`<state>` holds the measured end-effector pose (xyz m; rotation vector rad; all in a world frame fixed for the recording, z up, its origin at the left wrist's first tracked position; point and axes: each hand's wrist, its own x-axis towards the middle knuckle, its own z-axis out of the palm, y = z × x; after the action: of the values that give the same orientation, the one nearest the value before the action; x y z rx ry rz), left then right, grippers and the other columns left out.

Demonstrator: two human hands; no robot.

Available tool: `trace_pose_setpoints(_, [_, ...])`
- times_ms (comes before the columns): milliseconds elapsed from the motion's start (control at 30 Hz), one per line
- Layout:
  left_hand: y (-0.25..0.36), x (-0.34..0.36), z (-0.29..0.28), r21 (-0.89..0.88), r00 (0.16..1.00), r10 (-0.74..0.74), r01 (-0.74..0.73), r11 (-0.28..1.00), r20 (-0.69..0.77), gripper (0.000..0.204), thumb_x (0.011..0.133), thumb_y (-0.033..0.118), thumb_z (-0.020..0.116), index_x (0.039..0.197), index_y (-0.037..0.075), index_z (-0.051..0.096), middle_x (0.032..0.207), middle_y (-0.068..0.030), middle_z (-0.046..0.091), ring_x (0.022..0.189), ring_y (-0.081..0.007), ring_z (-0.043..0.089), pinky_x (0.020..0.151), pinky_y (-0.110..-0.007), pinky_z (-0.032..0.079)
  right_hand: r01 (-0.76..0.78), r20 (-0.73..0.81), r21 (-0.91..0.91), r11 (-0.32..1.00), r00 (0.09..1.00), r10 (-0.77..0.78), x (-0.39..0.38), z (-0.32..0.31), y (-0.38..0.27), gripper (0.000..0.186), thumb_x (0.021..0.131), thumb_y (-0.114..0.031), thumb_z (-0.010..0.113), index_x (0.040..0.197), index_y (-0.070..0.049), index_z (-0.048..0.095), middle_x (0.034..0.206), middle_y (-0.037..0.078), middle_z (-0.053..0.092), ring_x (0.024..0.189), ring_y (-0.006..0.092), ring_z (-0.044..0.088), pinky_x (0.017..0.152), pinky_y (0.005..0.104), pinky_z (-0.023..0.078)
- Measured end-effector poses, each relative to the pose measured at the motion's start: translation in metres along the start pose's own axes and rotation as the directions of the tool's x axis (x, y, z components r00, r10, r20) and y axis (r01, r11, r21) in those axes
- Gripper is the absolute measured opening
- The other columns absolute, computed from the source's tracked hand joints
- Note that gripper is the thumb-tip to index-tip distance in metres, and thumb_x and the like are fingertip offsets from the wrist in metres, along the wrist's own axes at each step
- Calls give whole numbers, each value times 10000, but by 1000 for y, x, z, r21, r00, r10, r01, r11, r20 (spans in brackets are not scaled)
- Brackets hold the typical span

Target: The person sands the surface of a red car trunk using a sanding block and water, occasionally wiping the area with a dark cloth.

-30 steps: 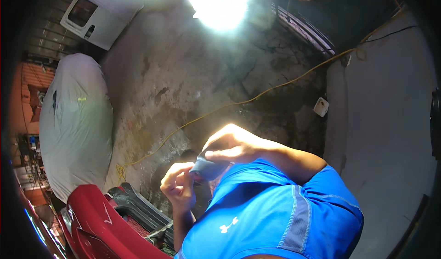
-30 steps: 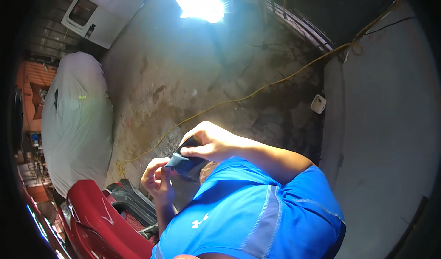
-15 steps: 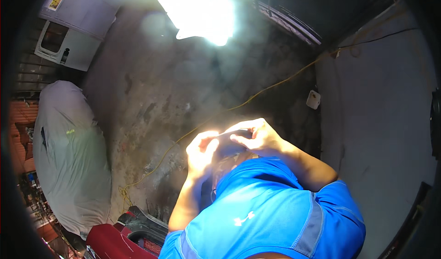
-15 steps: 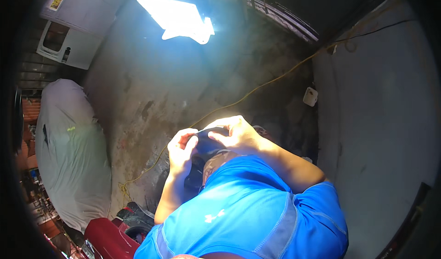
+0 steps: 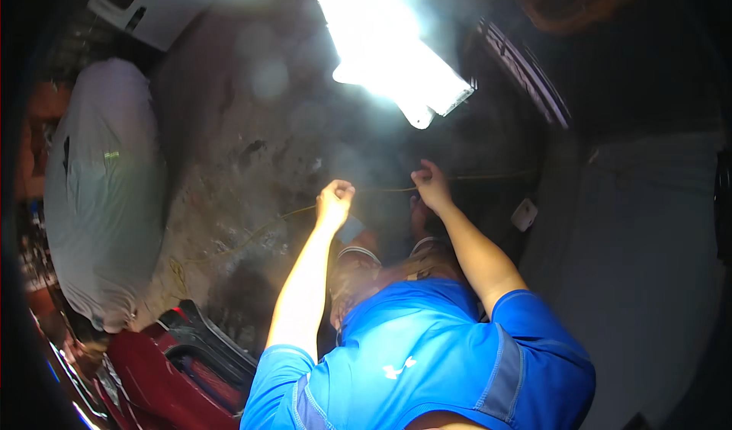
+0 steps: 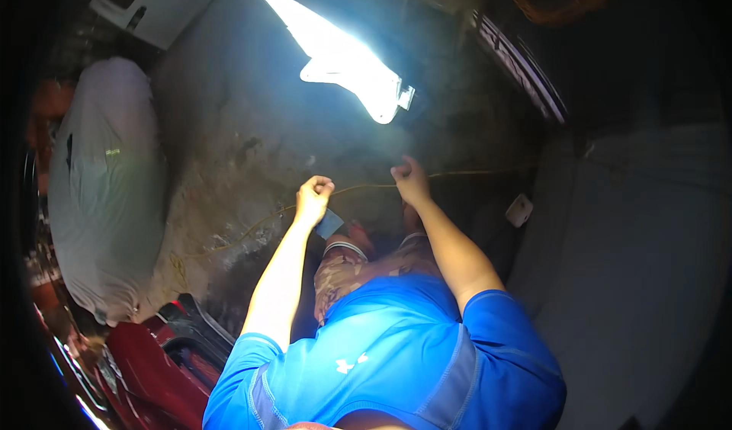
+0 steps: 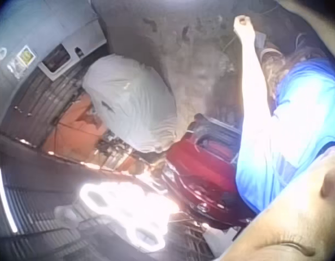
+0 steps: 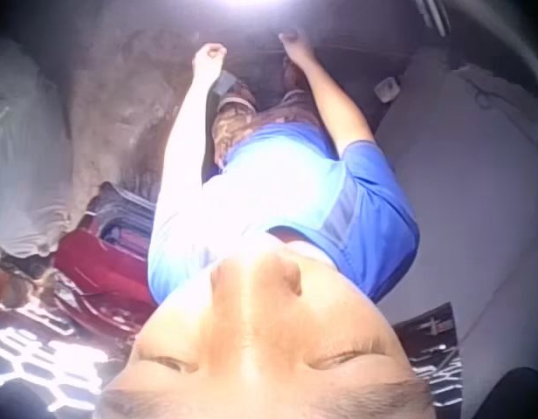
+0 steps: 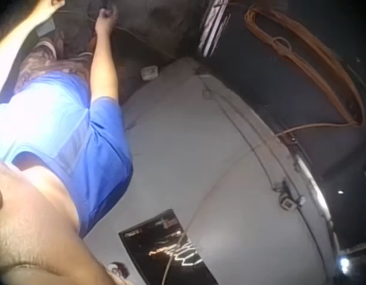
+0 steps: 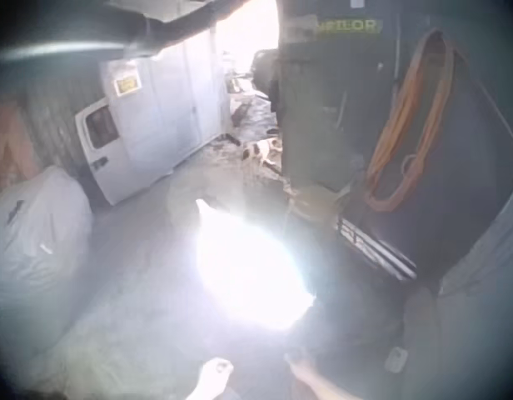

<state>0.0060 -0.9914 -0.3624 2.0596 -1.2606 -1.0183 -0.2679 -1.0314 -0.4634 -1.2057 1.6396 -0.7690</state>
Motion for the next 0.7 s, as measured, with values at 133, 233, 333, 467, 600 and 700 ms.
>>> trace_pose_setpoints(133, [-19, -2, 22, -80, 976, -156, 169, 982, 149, 243, 939, 297, 770, 1115, 129, 781, 787, -54, 739, 786, -225, 721, 864, -433, 545, 103, -42, -6, 995, 994, -103, 32, -21, -41, 427, 1034, -281, 716, 1355, -12, 638, 1076, 41, 709, 783, 110, 641, 733, 285, 546])
trace_pose_setpoints(233, [-43, 0, 35, -91, 994, -46, 55, 994, 97, 226, 931, 208, 775, 1102, 61, 776, 713, -15, 685, 615, -123, 618, 599, -335, 494, 131, -186, -21, 991, 974, -132, 22, -48, -59, 303, 1075, -300, 663, 1133, -6, 710, 900, -11, 671, 742, 90, 595, 713, 280, 523])
trace_pose_setpoints(333, [-56, 10, 28, -126, 992, -58, 73, 989, 116, 227, 934, 223, 772, 1097, 64, 776, 731, -23, 696, 633, -131, 634, 612, -338, 502, 162, -336, 142, 977, 936, -107, -23, -76, -104, 239, 1102, -284, 620, 1091, -50, 666, 847, -7, 620, 743, 101, 588, 691, 297, 495])
trace_pose_setpoints(467, [-42, 45, 7, -233, 992, -4, 33, 972, 123, 252, 937, 257, 769, 1095, 62, 770, 797, -56, 738, 706, -172, 680, 679, -352, 532, 261, -511, 343, 902, 858, -53, -73, -94, -160, 238, 1125, -305, 564, 1115, -67, 574, 907, 48, 602, 744, 159, 593, 660, 311, 480])
trace_pose_setpoints(600, [-40, 83, -10, -203, 971, 51, -2, 979, 234, 262, 946, 256, 758, 1114, 56, 765, 866, -81, 770, 778, -205, 722, 737, -369, 556, 395, -612, 338, 854, 782, -119, -115, -114, -250, 344, 1150, -381, 442, 1072, -68, 561, 884, 48, 556, 717, 155, 547, 629, 309, 449])
trace_pose_setpoints(700, [-48, 101, -20, -210, 949, 77, -12, 978, 306, 266, 956, 262, 737, 1124, 57, 756, 916, -133, 774, 852, -264, 735, 776, -398, 559, 571, -614, 108, 814, 682, -398, -132, -170, -292, 337, 1156, -360, 406, 1091, -71, 566, 857, 29, 508, 664, 132, 436, 599, 307, 367])
